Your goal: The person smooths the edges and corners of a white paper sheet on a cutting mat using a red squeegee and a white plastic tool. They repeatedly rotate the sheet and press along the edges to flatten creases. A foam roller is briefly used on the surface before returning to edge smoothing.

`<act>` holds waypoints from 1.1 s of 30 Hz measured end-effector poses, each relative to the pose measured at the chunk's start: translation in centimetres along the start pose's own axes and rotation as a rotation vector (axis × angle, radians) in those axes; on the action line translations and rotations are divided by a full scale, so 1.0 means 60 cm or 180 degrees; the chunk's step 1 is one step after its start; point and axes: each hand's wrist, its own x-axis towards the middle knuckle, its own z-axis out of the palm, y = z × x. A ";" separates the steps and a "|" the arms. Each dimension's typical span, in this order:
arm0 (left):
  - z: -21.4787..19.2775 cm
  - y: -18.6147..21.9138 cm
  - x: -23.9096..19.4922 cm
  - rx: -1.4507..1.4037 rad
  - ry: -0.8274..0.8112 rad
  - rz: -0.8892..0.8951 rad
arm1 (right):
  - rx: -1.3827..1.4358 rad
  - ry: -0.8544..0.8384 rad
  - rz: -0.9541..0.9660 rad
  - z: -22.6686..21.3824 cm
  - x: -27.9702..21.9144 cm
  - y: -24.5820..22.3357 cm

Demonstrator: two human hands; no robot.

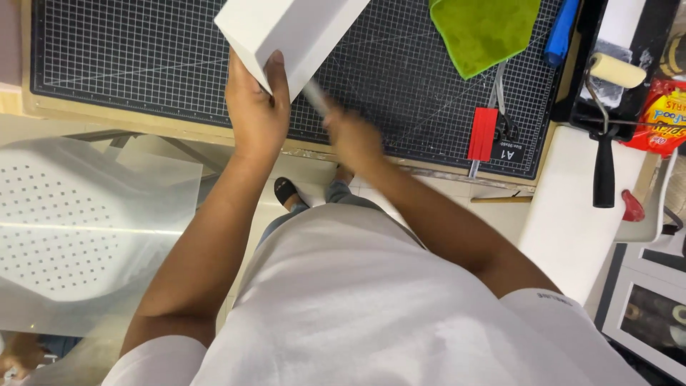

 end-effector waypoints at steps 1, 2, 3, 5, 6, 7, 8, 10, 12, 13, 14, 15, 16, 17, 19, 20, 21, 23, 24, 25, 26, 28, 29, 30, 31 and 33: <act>0.002 -0.003 0.004 -0.0008 0.0008 0.0016 | -0.0008 0.0018 -0.0003 -0.003 -0.007 -0.010; 0.000 -0.005 0.001 0.0145 0.0026 0.0082 | 0.0052 -0.0280 -0.0049 -0.001 -0.019 -0.022; -0.001 -0.007 -0.003 0.0298 0.0043 0.0147 | 0.0112 -0.0577 -0.0095 0.002 -0.032 -0.033; -0.006 0.004 -0.006 0.0124 -0.0008 0.0048 | 0.0036 -0.0256 -0.0085 -0.015 -0.006 0.015; -0.006 0.009 0.005 -0.0059 0.0001 0.0027 | -0.0074 0.0145 -0.0124 -0.033 0.020 0.039; -0.005 0.007 0.003 -0.0055 0.0016 0.0041 | -0.0080 0.0157 -0.0141 -0.019 0.013 0.036; -0.004 0.005 0.002 0.0012 0.0030 0.0055 | -0.0173 0.0210 -0.0236 -0.004 0.006 0.034; -0.002 0.004 0.003 0.0094 0.0036 0.0060 | -0.0252 0.0251 -0.0332 0.021 0.000 0.034; -0.001 0.006 0.002 0.0153 0.0064 0.0200 | -0.0133 0.0052 -0.0690 0.049 -0.006 0.040; -0.002 0.006 -0.005 0.0154 0.0034 0.0171 | -0.0114 0.0025 -0.0666 0.041 -0.003 0.054; -0.002 0.005 -0.003 0.0103 0.0040 0.0118 | 0.0023 0.0149 -0.0696 0.026 0.011 0.068; -0.002 0.005 -0.001 0.0052 0.0046 0.0066 | 0.0162 0.0273 -0.0725 0.011 0.026 0.080; -0.002 0.008 -0.001 0.0053 0.0042 0.0075 | 0.0165 0.0281 -0.0724 0.020 0.030 0.081; -0.001 0.010 -0.001 0.0024 0.0053 0.0043 | 0.0179 0.0226 -0.0828 0.030 0.035 0.081; 0.000 0.014 -0.002 0.0001 0.0053 -0.0012 | 0.0203 0.0150 -0.0924 0.041 0.027 0.075; -0.002 0.015 -0.002 -0.0022 0.0066 -0.0088 | 0.0251 0.0083 -0.0982 0.044 0.017 0.066; -0.003 0.017 -0.003 -0.0046 0.0080 -0.0164 | 0.0299 0.0016 -0.1040 0.047 0.007 0.057; -0.006 0.023 -0.003 -0.0034 0.0030 -0.0193 | 0.0146 -0.0217 -0.0844 0.017 0.020 0.056; -0.007 0.026 -0.003 -0.0029 -0.0022 -0.0224 | -0.0012 -0.0451 -0.0643 0.002 0.025 0.055; -0.007 0.026 -0.005 -0.0021 -0.0027 -0.0234 | -0.0003 -0.0461 -0.0643 -0.004 0.023 0.048; -0.005 0.025 -0.005 0.0051 0.0003 -0.0203 | 0.0024 -0.0619 -0.0669 -0.011 0.022 0.042; -0.003 0.023 -0.003 0.0124 0.0022 -0.0175 | 0.0059 -0.0779 -0.0687 -0.022 0.024 0.035; -0.003 0.022 -0.001 0.0265 0.0041 -0.0087 | 0.0107 -0.0902 -0.0740 -0.025 0.027 0.035; -0.002 0.021 -0.003 0.0407 0.0055 -0.0015 | 0.0156 -0.1041 -0.0788 -0.027 0.026 0.035; -0.003 0.027 -0.003 0.0407 0.0041 -0.0035 | 0.0165 -0.1059 -0.0775 -0.041 0.021 0.026; -0.005 0.038 0.002 0.0258 -0.0071 -0.0010 | 0.0166 -0.1217 -0.0567 -0.074 0.022 0.003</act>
